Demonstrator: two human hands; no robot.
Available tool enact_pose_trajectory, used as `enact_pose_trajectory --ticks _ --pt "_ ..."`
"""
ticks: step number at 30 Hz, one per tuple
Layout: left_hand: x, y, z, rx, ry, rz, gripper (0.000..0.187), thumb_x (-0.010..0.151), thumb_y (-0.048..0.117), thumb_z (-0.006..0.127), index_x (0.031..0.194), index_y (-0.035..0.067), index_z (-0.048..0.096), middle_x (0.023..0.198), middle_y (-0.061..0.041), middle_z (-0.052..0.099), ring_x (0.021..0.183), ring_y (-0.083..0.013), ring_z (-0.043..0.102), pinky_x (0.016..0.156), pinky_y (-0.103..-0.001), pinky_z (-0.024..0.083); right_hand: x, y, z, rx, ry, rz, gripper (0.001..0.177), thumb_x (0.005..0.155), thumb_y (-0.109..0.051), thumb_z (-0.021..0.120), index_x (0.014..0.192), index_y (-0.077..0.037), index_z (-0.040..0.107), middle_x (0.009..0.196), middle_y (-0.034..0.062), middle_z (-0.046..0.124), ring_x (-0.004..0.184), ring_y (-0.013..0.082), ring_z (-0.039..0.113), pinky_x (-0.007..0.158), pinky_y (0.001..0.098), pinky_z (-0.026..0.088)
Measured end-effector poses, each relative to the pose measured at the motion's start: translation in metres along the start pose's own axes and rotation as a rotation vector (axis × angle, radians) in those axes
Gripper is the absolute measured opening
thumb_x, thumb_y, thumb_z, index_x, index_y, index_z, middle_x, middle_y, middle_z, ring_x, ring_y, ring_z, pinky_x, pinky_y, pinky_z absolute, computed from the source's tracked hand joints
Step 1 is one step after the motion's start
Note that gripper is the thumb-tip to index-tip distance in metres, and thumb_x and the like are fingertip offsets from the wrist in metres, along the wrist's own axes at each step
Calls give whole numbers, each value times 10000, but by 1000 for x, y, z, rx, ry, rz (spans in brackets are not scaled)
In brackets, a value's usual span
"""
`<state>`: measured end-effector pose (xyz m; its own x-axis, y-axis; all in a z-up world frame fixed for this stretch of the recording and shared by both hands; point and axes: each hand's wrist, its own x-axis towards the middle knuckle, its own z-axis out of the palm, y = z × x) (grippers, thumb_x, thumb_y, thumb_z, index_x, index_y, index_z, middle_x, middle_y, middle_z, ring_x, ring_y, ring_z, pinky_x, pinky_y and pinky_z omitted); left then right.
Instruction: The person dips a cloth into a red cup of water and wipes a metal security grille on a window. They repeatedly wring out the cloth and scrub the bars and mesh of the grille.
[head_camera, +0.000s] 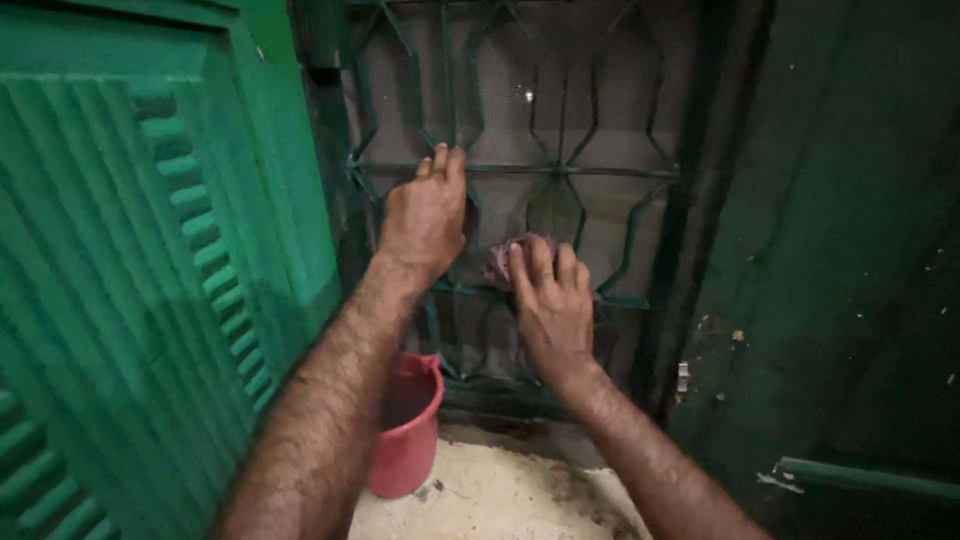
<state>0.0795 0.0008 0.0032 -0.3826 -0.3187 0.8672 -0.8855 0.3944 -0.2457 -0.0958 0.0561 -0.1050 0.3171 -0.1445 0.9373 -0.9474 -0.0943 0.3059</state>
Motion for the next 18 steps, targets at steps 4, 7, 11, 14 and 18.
enact_pose_trajectory --ticks 4,7,11,14,18 --pt "0 2 -3 50 -33 0 828 651 58 840 1386 -31 471 1438 -212 563 1269 -323 614 892 -386 600 30 13 -13 166 -127 125 458 895 -122 612 1350 -129 665 1248 120 608 1156 352 555 921 499 443" --pt "5 5 -5 84 -63 -13 894 609 99 874 1390 -29 459 1448 -217 542 1267 -317 603 871 -392 596 56 28 -14 122 108 120 433 933 -123 610 1358 -159 683 1294 119 607 1163 348 556 943 491 433" --pt "2 8 -7 97 -86 -5 954 575 136 903 1395 -37 446 1448 -226 531 1279 -319 589 872 -393 594 40 23 2 -8 203 43 450 889 -133 602 1332 -163 678 1350 139 596 1229 347 547 1071 530 420" --pt "2 7 -9 112 -95 -7 941 597 129 899 1405 -29 442 1466 -221 528 1298 -311 586 894 -383 595 -2 3 8 123 90 66 465 867 -132 611 1326 -149 684 1308 140 591 1244 395 529 1105 547 422" --pt "3 9 -11 148 -105 -2 960 605 119 898 1424 -30 422 1482 -218 509 1308 -313 574 898 -377 595 -19 6 7 300 -66 201 431 927 -109 677 1352 -179 683 1254 123 591 1230 379 529 1058 547 432"
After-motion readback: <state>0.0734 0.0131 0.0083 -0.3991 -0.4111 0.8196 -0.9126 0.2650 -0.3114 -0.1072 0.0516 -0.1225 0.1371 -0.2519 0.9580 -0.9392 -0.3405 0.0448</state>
